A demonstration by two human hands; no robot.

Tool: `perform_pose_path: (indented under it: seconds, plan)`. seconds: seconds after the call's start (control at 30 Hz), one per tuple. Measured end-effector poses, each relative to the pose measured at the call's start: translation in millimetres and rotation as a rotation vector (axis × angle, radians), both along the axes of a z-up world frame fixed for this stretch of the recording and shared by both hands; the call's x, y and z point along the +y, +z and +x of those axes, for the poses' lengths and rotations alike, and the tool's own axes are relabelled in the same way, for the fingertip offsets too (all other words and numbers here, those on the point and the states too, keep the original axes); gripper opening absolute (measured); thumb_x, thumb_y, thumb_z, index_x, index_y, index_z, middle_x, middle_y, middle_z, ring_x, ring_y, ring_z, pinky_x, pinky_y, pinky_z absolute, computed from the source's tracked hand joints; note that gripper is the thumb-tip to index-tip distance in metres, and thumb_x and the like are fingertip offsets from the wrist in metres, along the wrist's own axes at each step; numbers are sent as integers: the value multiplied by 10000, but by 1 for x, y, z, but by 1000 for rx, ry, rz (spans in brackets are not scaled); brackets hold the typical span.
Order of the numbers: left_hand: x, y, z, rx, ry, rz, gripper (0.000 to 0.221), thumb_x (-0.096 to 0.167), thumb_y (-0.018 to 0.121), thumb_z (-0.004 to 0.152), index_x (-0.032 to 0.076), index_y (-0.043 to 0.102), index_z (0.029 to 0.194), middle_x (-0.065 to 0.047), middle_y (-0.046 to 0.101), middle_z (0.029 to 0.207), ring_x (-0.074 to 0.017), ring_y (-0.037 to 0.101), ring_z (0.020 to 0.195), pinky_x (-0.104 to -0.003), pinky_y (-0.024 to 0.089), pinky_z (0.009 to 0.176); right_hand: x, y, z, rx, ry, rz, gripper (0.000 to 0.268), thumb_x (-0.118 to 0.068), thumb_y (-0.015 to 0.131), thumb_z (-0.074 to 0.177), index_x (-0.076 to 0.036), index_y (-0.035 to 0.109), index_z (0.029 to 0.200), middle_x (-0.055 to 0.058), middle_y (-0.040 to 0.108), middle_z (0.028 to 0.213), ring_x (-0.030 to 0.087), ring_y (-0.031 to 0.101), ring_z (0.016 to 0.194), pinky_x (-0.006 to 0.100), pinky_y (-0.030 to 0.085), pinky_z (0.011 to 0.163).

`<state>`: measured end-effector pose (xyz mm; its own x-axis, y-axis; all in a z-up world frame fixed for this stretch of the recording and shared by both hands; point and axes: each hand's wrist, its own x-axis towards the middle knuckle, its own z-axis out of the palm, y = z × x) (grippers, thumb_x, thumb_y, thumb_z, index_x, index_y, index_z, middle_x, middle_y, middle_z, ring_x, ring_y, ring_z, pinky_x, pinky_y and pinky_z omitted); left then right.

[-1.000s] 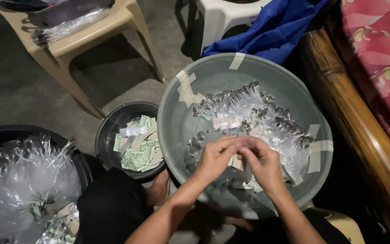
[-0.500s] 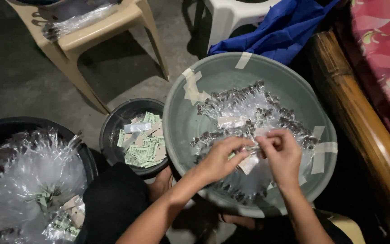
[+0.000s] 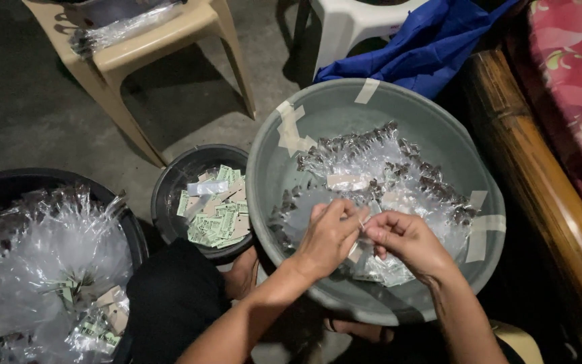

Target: Manually transferring and arranging small plastic packets from a bucket into a larger basin.

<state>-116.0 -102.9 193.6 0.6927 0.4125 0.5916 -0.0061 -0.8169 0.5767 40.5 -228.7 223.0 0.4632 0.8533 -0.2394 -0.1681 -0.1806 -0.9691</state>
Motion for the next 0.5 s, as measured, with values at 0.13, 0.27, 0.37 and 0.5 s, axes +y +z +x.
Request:
perform_pose_path:
  seconds: [0.13, 0.27, 0.37, 0.5]
  plan:
    - [11, -2, -4, 36, -152, -173, 70, 199, 666, 943, 177, 732, 950, -14, 589, 974, -264, 671, 907, -360, 458, 872, -5, 15, -4, 10, 5, -10, 251, 43, 733, 856, 134, 729, 1090, 195, 721, 770, 215, 692, 616, 343, 592, 577]
    - [12, 7, -8, -42, -378, -685, 160, 148, 636, 966, 105, 694, 823, -88, 629, 1097, -276, 665, 992, -344, 518, 861, 0, 12, -4, -337, -35, -16, 210, -7, 780, 864, 46, 788, 1067, 165, 749, 742, 196, 687, 661, 343, 599, 650]
    - [12, -8, 3, -158, -410, -980, 177, 139, 617, 943, 72, 704, 804, -153, 645, 1156, -230, 658, 984, -334, 535, 841, 2, 7, -9, -567, -66, -56, 134, -107, 807, 879, -39, 810, 994, 114, 748, 684, 155, 668, 610, 311, 576, 612]
    - [7, 5, 7, -319, -328, -1249, 206, 119, 606, 950, 5, 733, 835, -206, 714, 1051, -178, 673, 859, -284, 536, 770, 1, -4, -3, -804, -98, -74, 121, -220, 796, 914, -102, 772, 905, 82, 745, 676, 207, 696, 605, 330, 562, 624]
